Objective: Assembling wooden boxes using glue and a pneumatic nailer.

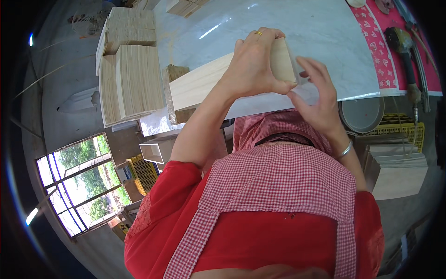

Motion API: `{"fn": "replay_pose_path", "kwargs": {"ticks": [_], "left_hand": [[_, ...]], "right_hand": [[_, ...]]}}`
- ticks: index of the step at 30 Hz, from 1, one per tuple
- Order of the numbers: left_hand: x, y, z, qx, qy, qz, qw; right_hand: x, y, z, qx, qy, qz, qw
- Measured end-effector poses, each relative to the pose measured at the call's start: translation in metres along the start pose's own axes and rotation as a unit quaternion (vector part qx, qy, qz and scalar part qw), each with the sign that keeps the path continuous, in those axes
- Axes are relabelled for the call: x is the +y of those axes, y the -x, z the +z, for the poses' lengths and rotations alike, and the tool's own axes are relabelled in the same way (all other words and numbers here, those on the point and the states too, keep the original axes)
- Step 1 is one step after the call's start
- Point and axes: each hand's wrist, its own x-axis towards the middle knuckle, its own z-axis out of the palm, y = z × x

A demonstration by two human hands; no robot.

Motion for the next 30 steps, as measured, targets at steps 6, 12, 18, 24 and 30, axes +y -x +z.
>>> {"fn": "replay_pose_path", "kwargs": {"ticks": [6, 12, 18, 24, 30], "left_hand": [[-0.003, 0.0, 0.001, -0.019, 0.023, -0.019, 0.999], [-0.005, -0.001, 0.003, -0.015, 0.027, -0.015, 0.999], [-0.002, -0.003, 0.002, 0.0, 0.0, 0.007, 1.0], [-0.002, -0.002, 0.0, -0.008, 0.008, -0.006, 1.0], [-0.003, 0.0, 0.003, -0.001, 0.008, -0.007, 1.0]], "right_hand": [[-0.016, 0.019, 0.008, 0.052, 0.031, -0.022, 0.998], [-0.019, 0.018, 0.011, 0.061, -0.006, -0.018, 0.998], [-0.019, 0.016, 0.011, 0.063, -0.016, -0.014, 0.998], [-0.017, 0.008, 0.005, 0.052, 0.003, -0.031, 0.998], [-0.014, -0.029, 0.003, 0.038, -0.034, -0.057, 0.997]]}}
